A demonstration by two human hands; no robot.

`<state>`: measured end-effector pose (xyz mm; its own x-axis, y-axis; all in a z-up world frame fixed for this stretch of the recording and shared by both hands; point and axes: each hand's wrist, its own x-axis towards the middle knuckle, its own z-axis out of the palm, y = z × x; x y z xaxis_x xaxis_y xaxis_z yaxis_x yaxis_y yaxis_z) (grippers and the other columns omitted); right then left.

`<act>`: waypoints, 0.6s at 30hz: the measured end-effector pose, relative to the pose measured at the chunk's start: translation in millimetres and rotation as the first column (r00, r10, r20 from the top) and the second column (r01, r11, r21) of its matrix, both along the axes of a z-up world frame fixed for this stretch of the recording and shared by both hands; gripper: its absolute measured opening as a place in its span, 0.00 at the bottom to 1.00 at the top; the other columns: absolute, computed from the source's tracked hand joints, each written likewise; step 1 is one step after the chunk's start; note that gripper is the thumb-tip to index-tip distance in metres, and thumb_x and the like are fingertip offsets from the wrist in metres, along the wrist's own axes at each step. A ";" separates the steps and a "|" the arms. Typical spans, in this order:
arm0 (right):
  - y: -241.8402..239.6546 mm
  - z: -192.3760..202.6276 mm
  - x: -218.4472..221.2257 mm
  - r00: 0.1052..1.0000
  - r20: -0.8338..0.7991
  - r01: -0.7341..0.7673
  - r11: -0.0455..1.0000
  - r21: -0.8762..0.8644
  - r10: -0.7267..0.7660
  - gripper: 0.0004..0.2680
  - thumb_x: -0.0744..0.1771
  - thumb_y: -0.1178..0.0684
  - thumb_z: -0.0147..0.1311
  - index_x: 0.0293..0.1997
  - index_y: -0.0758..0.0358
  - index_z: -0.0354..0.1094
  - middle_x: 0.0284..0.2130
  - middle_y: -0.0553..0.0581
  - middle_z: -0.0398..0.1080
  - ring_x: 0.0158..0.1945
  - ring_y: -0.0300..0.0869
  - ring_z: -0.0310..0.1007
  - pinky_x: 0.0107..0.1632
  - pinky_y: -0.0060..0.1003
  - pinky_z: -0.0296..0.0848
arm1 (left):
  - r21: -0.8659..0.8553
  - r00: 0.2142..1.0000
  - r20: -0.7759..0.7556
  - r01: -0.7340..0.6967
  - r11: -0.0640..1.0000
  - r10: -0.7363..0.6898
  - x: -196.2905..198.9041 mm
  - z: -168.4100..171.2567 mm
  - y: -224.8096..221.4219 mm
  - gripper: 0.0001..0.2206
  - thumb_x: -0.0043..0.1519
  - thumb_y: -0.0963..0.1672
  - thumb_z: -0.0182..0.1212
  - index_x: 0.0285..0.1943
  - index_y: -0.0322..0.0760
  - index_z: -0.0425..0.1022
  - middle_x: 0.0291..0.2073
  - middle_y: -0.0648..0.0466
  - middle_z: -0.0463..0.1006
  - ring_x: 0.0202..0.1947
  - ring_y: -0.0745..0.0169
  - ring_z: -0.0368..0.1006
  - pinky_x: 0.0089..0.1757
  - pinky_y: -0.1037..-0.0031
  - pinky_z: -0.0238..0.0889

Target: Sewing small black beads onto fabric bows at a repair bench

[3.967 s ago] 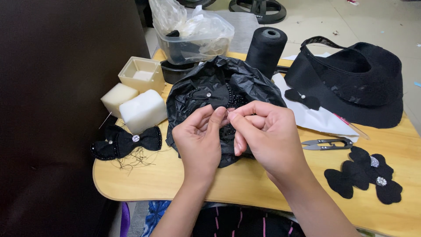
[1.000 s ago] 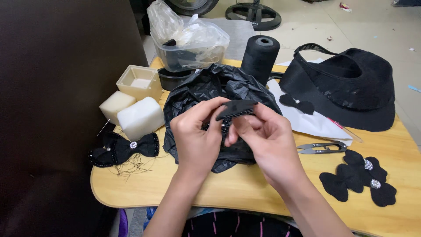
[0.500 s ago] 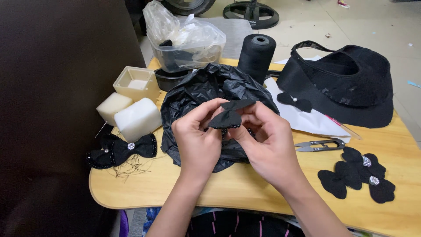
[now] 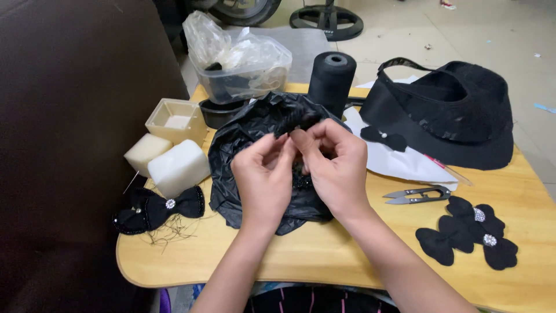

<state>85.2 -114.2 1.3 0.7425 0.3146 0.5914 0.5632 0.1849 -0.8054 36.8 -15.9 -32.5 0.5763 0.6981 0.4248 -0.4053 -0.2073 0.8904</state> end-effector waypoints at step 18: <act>-19.1 -1.1 6.2 0.856 -0.508 0.085 0.944 0.319 0.095 0.09 0.70 0.54 0.54 0.40 0.72 0.75 0.34 0.67 0.80 0.36 0.47 0.82 0.28 0.30 0.78 | -0.419 0.985 0.133 0.159 0.894 -0.113 15.4 9.5 -19.2 0.10 0.64 0.40 0.64 0.44 0.20 0.79 0.32 0.32 0.84 0.32 0.46 0.84 0.40 0.61 0.82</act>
<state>91.4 -133.3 0.2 0.9639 0.1798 0.1964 0.0874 0.4830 -0.8713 52.2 -35.1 -23.0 0.6486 0.7429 0.1656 -0.4953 0.2467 0.8329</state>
